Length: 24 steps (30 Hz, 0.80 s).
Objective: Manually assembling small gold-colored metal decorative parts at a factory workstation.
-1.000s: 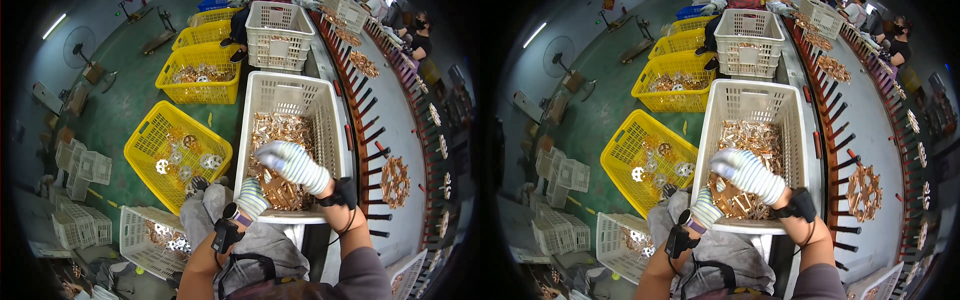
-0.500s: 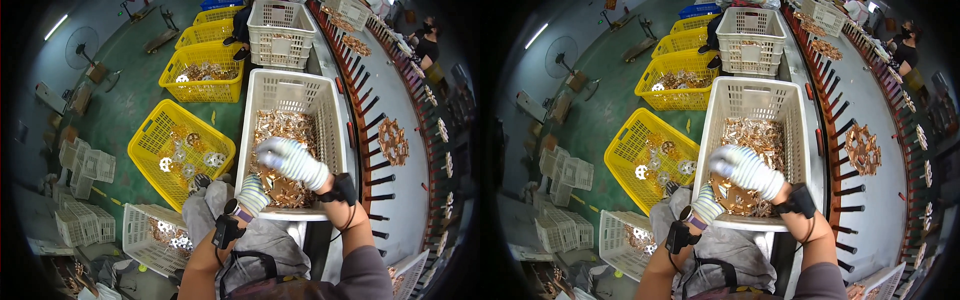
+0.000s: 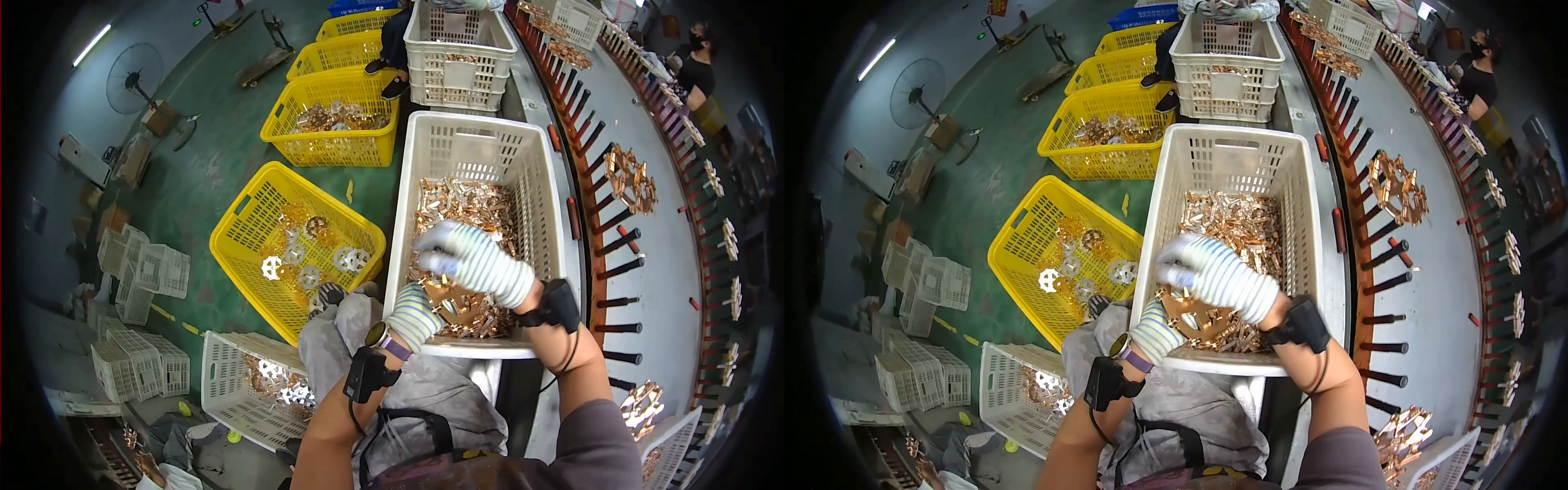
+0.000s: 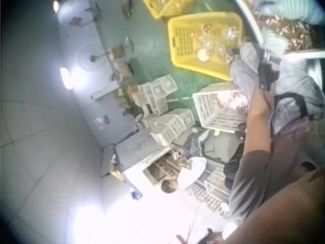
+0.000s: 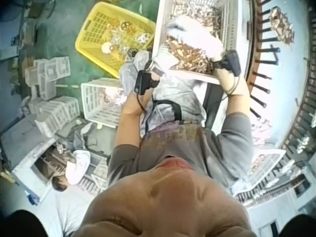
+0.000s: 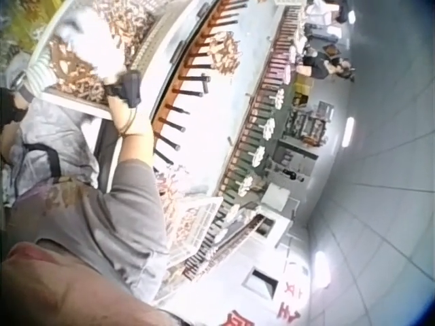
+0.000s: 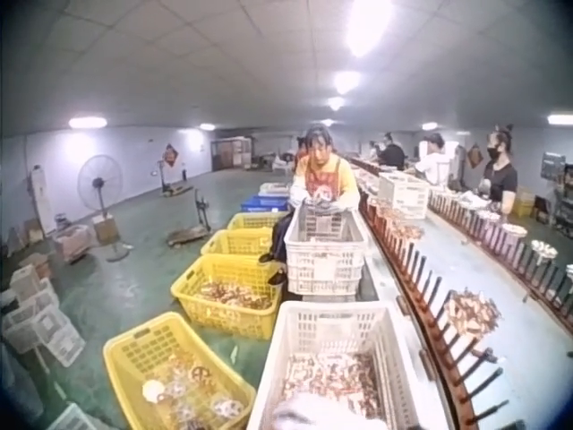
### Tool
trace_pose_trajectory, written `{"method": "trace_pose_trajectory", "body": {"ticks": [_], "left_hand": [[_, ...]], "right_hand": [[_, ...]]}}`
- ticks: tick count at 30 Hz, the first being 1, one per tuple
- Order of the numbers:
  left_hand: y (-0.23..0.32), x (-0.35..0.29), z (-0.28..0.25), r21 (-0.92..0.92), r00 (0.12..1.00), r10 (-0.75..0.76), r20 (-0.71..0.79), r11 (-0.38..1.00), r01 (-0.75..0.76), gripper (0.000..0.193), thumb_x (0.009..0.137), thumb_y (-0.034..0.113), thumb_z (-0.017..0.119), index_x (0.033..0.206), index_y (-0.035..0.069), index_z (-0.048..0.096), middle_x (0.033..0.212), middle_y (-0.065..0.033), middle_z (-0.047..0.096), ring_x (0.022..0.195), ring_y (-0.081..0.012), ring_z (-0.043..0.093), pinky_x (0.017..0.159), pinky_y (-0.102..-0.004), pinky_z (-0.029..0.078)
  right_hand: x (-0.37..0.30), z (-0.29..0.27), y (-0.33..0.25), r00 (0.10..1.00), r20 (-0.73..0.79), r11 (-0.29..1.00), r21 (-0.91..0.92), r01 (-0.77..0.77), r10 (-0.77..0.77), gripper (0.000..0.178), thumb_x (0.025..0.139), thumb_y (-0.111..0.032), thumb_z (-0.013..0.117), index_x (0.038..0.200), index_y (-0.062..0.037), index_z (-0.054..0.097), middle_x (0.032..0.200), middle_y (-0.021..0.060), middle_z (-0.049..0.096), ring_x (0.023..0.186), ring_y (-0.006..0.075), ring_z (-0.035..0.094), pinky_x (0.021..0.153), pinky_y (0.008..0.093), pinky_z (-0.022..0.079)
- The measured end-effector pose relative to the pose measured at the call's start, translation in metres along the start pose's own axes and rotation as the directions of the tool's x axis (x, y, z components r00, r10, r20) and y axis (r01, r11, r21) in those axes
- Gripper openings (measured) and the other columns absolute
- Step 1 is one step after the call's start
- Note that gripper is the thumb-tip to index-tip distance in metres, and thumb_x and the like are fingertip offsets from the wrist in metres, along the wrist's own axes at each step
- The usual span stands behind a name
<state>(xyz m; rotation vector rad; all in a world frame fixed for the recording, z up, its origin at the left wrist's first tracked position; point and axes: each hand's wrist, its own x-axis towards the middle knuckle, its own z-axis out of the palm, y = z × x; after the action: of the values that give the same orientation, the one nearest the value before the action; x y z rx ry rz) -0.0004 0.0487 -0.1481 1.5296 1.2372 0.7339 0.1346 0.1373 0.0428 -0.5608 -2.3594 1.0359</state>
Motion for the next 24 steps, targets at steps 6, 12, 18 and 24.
{"method": "trace_pose_trajectory", "body": {"ticks": [6, 12, 18, 24], "left_hand": [[0.020, -0.017, -0.013, 0.765, 0.994, -0.046, 0.097, 0.643, -0.045, 0.042, 0.101, 0.026, 0.035, 0.136, 0.005, 0.044, 0.132, -0.0127, 0.054, 0.118, -0.0258, 0.053, 0.103, -0.0384, 0.042], [0.040, -0.015, -0.020, 0.478, 0.995, 0.052, 0.090, 0.874, -0.089, 0.037, 0.095, 0.026, 0.043, 0.125, 0.005, 0.051, 0.117, -0.0125, 0.060, 0.106, -0.0249, 0.057, 0.093, -0.0383, 0.045], [0.079, -0.018, -0.019, 0.712, 0.990, 0.026, -0.139, 0.698, 0.081, 0.025, 0.080, 0.029, 0.062, 0.092, 0.007, 0.067, 0.078, -0.0151, 0.067, 0.073, -0.0337, 0.064, 0.068, -0.0434, 0.051], [0.093, -0.011, -0.016, 0.727, 0.988, 0.060, -0.140, 0.684, 0.062, 0.032, 0.076, 0.033, 0.065, 0.081, 0.001, 0.067, 0.074, -0.0204, 0.067, 0.071, -0.0348, 0.066, 0.067, -0.0442, 0.053]], "right_hand": [[-0.003, 0.000, -0.028, 0.980, 0.096, 0.840, 0.505, -0.198, 0.173, 0.028, 0.091, -0.025, 0.061, 0.106, -0.0005, 0.064, 0.086, 0.0040, 0.063, 0.081, 0.0146, 0.061, 0.075, 0.0321, 0.051], [-0.010, -0.037, 0.008, 0.866, -0.276, 0.861, 0.424, -0.279, 0.416, 0.027, 0.093, -0.026, 0.058, 0.103, -0.0016, 0.065, 0.074, 0.0005, 0.058, 0.066, 0.0078, 0.054, 0.060, 0.0241, 0.047], [-0.005, 0.003, 0.005, 0.921, 0.073, 0.924, 0.007, -0.383, 0.382, 0.027, 0.093, -0.024, 0.061, 0.107, -0.0005, 0.063, 0.093, 0.0118, 0.068, 0.089, 0.0201, 0.064, 0.082, 0.0328, 0.051], [-0.009, 0.000, -0.007, 0.914, 0.163, 0.804, 0.434, -0.406, 0.373, 0.022, 0.090, -0.016, 0.064, 0.103, 0.0011, 0.065, 0.090, 0.0062, 0.067, 0.084, 0.0129, 0.062, 0.078, 0.0286, 0.051]]}}
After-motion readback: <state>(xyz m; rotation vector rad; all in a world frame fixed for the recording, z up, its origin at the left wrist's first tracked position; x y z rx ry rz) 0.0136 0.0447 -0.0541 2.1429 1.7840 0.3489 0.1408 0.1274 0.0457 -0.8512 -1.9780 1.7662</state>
